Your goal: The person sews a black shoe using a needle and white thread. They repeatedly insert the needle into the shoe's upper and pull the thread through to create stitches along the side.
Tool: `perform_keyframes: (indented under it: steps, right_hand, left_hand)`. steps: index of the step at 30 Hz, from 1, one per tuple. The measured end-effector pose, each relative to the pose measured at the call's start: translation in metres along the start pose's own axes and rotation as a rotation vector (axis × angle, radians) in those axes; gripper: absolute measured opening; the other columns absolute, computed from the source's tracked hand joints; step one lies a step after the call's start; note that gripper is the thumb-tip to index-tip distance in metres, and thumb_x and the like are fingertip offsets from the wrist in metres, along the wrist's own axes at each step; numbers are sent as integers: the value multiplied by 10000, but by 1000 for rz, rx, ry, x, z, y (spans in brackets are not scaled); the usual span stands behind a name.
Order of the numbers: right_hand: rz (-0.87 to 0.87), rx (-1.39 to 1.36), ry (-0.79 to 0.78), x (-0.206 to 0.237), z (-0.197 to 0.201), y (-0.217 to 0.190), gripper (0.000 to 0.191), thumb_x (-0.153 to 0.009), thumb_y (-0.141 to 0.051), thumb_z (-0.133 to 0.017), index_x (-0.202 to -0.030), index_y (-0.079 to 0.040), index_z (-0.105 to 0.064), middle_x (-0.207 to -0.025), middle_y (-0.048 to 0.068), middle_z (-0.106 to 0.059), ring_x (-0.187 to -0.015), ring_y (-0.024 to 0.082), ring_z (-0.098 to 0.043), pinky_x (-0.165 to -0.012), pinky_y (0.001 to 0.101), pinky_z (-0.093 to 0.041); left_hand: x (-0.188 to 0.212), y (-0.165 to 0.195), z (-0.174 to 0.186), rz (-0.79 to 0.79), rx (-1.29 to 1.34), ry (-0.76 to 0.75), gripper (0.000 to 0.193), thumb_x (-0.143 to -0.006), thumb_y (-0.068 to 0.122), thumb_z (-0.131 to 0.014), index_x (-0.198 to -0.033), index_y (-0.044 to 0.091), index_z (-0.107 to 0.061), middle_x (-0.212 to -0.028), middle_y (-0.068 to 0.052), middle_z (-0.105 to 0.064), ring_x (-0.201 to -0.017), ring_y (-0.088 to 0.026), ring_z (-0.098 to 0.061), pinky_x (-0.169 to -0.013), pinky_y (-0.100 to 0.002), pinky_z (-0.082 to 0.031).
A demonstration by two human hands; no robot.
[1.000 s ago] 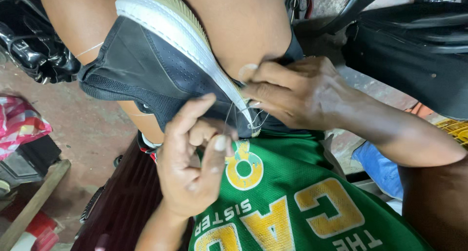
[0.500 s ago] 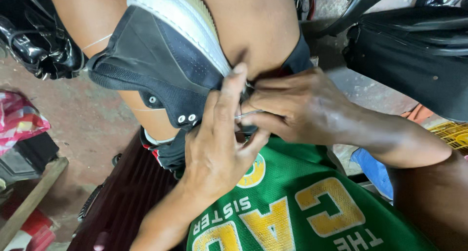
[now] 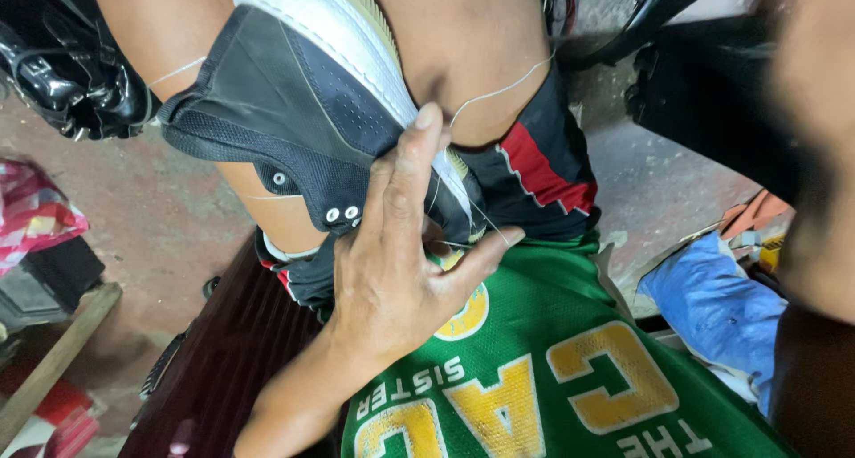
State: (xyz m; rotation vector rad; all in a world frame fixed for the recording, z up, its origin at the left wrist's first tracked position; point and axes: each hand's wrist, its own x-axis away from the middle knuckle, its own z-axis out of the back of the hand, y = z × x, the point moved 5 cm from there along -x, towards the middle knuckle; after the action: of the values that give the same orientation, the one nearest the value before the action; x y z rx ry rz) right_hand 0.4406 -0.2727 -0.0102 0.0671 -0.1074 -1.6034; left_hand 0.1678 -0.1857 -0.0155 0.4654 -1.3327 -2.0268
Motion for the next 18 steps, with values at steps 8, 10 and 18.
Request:
perform_keyframes:
  steps: [8, 10, 18]
  right_hand:
    - [220, -590, -128, 24, -17, -112, 408, -1042, -135, -602, -1429, -12, -559, -792, 87, -633, -532, 153, -543, -450, 317, -420]
    - [127, -965, -44, 18, -18, -115, 363, -1105, -123, -539, -1460, -65, -497, -847, 46, -637, -672, 127, -619, -639, 277, -542]
    - [-267, -1739, -165, 19, -7, -87, 411, -1099, -232, -550, -1439, -24, -445, -770, -17, -547, -638, 36, -469, -571, 207, -363]
  left_hand:
    - [-5, 4, -5, 82, 19, -76, 940, -837, 199, -866, -1551, 8, -285, -1423, -223, -568, -1101, -286, -708, -814, -314, -628]
    - [-1, 5, -4, 183, 87, -153, 800, -877, 131, -811, -1530, -9, -371, -1465, -242, -560, -852, -195, -750, -685, -268, -620]
    - [24, -28, 57, 341, -24, 388, 222, -850, 7, -536, -1044, -43, -632, -1068, -213, -646, -654, -284, -649, -602, -355, -534]
